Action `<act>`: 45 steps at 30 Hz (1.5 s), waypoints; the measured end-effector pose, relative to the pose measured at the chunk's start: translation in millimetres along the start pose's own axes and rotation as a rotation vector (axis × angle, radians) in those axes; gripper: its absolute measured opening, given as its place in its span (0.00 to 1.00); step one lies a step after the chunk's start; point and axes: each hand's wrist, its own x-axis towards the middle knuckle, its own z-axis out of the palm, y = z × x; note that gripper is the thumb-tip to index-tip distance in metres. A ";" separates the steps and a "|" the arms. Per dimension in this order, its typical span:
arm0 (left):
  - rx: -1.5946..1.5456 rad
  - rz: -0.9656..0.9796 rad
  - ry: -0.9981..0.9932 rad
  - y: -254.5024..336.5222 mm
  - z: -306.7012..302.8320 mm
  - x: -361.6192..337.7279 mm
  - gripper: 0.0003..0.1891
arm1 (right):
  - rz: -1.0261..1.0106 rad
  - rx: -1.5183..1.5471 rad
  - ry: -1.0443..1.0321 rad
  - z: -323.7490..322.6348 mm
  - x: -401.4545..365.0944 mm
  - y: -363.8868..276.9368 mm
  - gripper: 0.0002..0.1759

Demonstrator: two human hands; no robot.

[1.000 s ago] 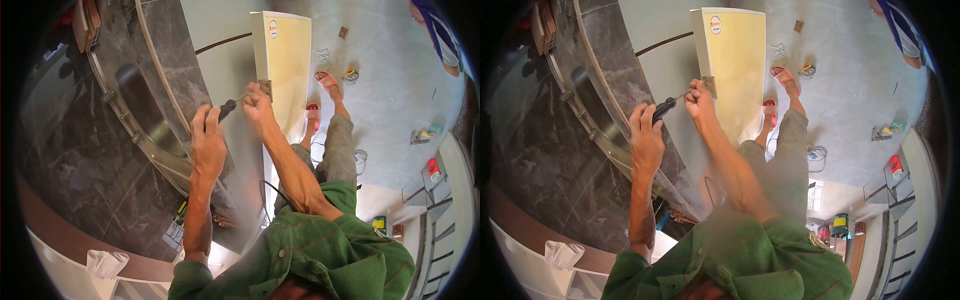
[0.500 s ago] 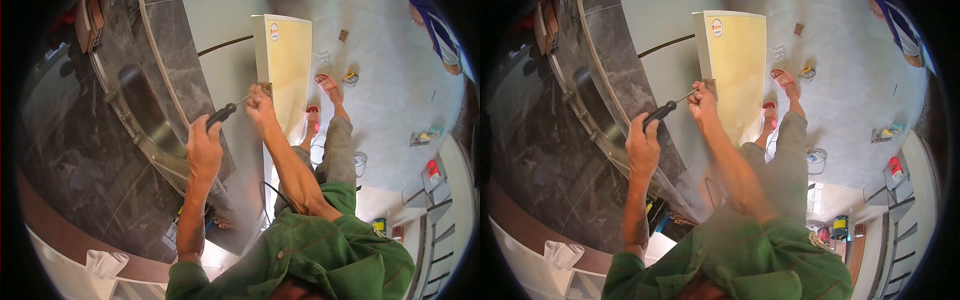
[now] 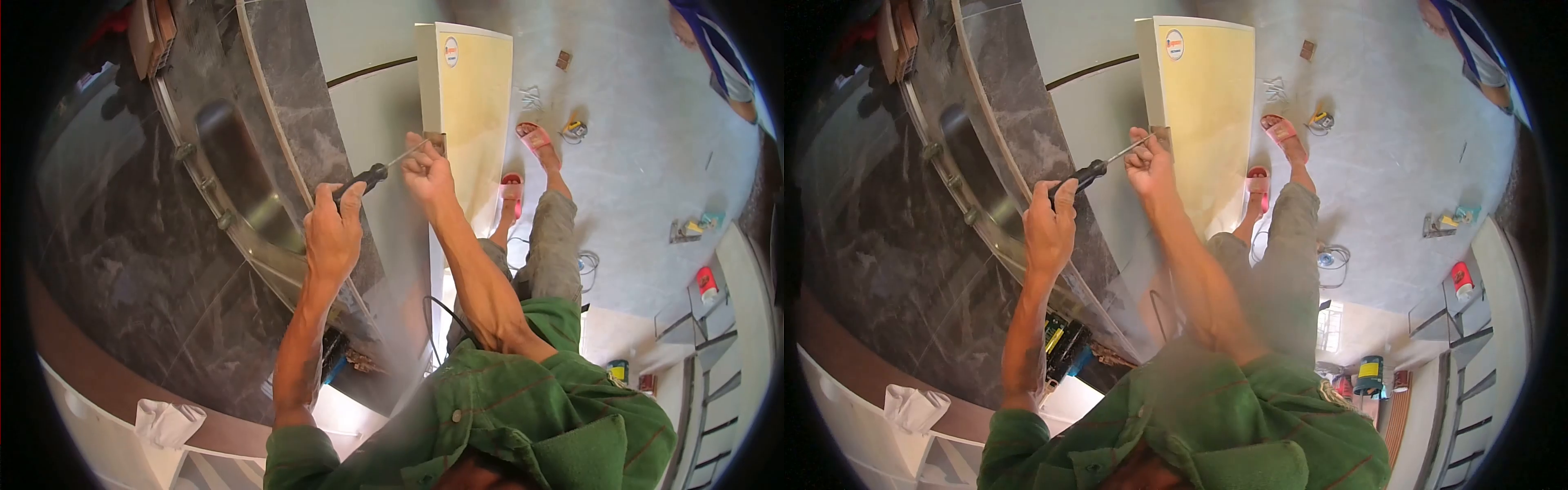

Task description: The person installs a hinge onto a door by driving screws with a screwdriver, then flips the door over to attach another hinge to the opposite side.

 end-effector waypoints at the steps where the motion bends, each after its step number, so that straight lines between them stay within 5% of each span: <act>1: 0.077 -0.104 -0.050 12.1 -6.7 3.1 0.20 | -0.015 -0.038 0.037 0.8 0.8 0.5 0.07; 2: 0.153 -0.206 -0.104 18.3 -8.5 5.2 0.20 | -0.034 -0.077 0.075 1.4 1.5 0.3 0.07; 5: 0.175 0.473 0.296 -24.4 18.9 3.0 0.20 | -0.081 -0.093 0.204 15.0 -0.5 4.6 0.06; 8: 0.289 0.865 0.341 -40.7 25.5 11.3 0.21 | -0.115 -0.048 0.282 22.5 -5.3 6.1 0.06; 11: 0.163 0.559 0.244 -43.2 23.4 7.5 0.19 | -0.066 0.021 0.263 11.7 2.4 -0.7 0.04; 13: 0.161 0.074 -0.073 -14.2 5.0 8.9 0.17 | -0.050 0.036 0.251 4.6 4.9 -3.2 0.07; 15: 0.167 -0.088 -0.147 -5.7 0.1 5.4 0.16 | -0.074 0.013 0.253 0.7 9.0 -2.5 0.06; 17: 0.186 0.089 -0.002 -13.6 11.3 -2.3 0.16 | -0.098 -0.102 0.204 -9.1 12.9 -2.9 0.06; 20: 0.244 0.818 0.305 -25.5 22.5 4.9 0.17 | -0.109 -0.034 0.242 0.9 11.6 -5.5 0.07; 23: 0.212 0.850 0.293 -38.6 27.6 10.2 0.18 | -0.104 0.042 0.246 9.5 0.9 -5.0 0.07; 26: 0.028 0.530 0.230 -18.5 22.3 0.3 0.19 | -0.043 0.037 0.175 17.6 -18.4 -5.4 0.08; 29: -0.157 -0.076 -0.062 17.3 3.6 -7.0 0.20 | 0.025 0.038 0.075 6.8 -16.3 -12.0 0.09; 32: 0.179 0.020 -0.075 12.4 3.8 -9.6 0.22 | 0.005 0.061 0.109 7.1 -13.0 -11.8 0.09; 34: 0.309 0.643 0.206 -6.7 12.1 -0.1 0.22 | -0.012 0.068 0.153 9.9 -15.0 -9.7 0.08; 37: 0.436 1.025 0.353 -25.3 16.0 10.1 0.21 | -0.014 0.051 0.150 11.4 -15.5 -10.3 0.07; 39: 0.346 0.822 0.245 -24.4 15.5 7.1 0.20 | -0.020 0.028 0.141 12.7 -16.4 -10.7 0.07; 43: -0.271 -0.106 -0.332 -16.7 -4.4 8.7 0.20 | -0.035 0.018 0.152 9.9 -18.7 -9.5 0.07; 45: -0.299 -0.131 -0.340 -15.4 -3.5 8.2 0.19 | -0.030 0.011 0.145 5.6 -13.0 -11.7 0.08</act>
